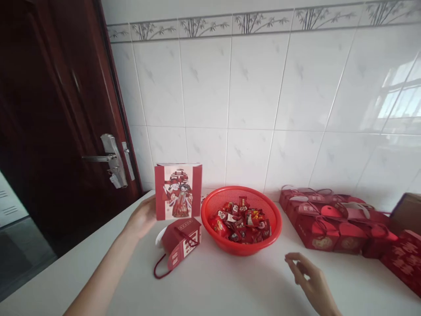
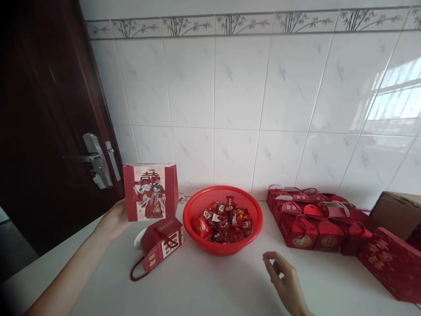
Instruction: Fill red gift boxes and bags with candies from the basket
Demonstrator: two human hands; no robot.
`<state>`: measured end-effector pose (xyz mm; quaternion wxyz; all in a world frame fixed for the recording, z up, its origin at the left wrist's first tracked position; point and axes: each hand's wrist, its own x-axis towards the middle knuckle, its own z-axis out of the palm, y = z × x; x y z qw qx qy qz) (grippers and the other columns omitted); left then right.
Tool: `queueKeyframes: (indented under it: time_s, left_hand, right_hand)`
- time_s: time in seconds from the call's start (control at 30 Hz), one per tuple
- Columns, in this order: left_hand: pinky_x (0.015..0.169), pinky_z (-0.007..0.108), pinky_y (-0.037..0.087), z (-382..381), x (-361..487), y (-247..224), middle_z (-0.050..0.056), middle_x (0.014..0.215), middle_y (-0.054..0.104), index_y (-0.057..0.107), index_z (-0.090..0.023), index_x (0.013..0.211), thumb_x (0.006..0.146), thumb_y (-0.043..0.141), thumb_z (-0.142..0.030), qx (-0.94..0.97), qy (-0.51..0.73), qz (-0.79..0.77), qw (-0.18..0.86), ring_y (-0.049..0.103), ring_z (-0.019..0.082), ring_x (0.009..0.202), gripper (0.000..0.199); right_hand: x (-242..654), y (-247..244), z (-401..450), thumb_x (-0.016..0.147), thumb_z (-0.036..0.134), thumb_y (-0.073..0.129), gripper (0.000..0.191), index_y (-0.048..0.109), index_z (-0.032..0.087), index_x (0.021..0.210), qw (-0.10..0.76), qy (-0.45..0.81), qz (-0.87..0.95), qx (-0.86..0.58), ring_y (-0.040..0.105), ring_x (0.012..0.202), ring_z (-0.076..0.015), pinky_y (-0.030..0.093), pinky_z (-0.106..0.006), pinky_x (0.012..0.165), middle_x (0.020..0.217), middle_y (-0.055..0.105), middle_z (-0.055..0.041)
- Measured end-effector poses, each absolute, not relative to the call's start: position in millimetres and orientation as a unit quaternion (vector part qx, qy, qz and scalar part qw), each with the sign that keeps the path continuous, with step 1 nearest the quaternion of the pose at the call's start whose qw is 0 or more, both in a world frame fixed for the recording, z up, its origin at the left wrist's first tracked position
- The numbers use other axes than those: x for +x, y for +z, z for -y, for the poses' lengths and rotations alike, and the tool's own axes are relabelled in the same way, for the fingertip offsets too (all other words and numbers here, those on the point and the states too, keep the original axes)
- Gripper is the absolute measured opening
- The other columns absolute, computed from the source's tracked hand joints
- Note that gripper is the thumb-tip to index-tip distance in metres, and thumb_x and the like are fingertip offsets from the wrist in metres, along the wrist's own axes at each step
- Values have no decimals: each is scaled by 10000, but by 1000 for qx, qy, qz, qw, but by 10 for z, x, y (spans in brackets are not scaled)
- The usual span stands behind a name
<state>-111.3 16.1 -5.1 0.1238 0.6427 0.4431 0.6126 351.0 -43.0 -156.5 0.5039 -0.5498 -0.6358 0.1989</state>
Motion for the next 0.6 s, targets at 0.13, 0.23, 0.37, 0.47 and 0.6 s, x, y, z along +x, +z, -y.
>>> queueKeyframes:
  time_s: [0.13, 0.23, 0.37, 0.47, 0.6]
  left_hand:
    - [594, 413, 590, 264, -559, -210, 81, 603, 728, 787, -193, 705, 629, 802, -661, 571, 509, -417, 491, 667, 251, 531, 475]
    - [764, 418, 602, 482, -219, -465, 93, 778, 788, 819, -186, 846, 671, 831, -557, 548, 412, -411, 600, 744, 289, 740, 410]
    - [951, 434, 556, 573, 8, -850, 104, 1002, 799, 812, -184, 1005, 732, 809, -523, 528, 353, -401, 660, 738, 317, 994, 435]
    - [997, 449, 536, 525, 72, -1036, 110, 1081, 786, 800, -182, 1040, 758, 787, -530, 543, 362, -405, 640, 718, 318, 1060, 449]
    - [984, 419, 548, 446, 114, -1015, 95, 1109, 780, 794, -206, 1012, 763, 778, -496, 609, 389, -443, 531, 708, 295, 1084, 383]
  right_hand:
    - [3207, -1065, 592, 908, 555, 579, 369, 673, 214, 1012, 544, 273, 648, -457, 569, 544, -145, 509, -280, 519, 909, 715, -81]
    - [3040, -767, 711, 861, 623, 623, 525, 603, 242, 1222, 563, 329, 684, -328, 563, 588, -137, 509, -290, 542, 1106, 688, -113]
    - [2894, -642, 818, 896, 557, 623, 387, 672, 215, 1070, 515, 340, 716, -327, 569, 622, -140, 500, -275, 579, 936, 697, -70]
    - [2823, -678, 826, 968, 429, 555, 283, 697, 197, 891, 511, 294, 720, -366, 571, 609, -140, 489, -254, 563, 740, 664, -37]
    - [2779, -749, 758, 974, 392, 540, 258, 718, 212, 926, 515, 217, 738, -378, 621, 675, -166, 511, -268, 585, 810, 713, -62]
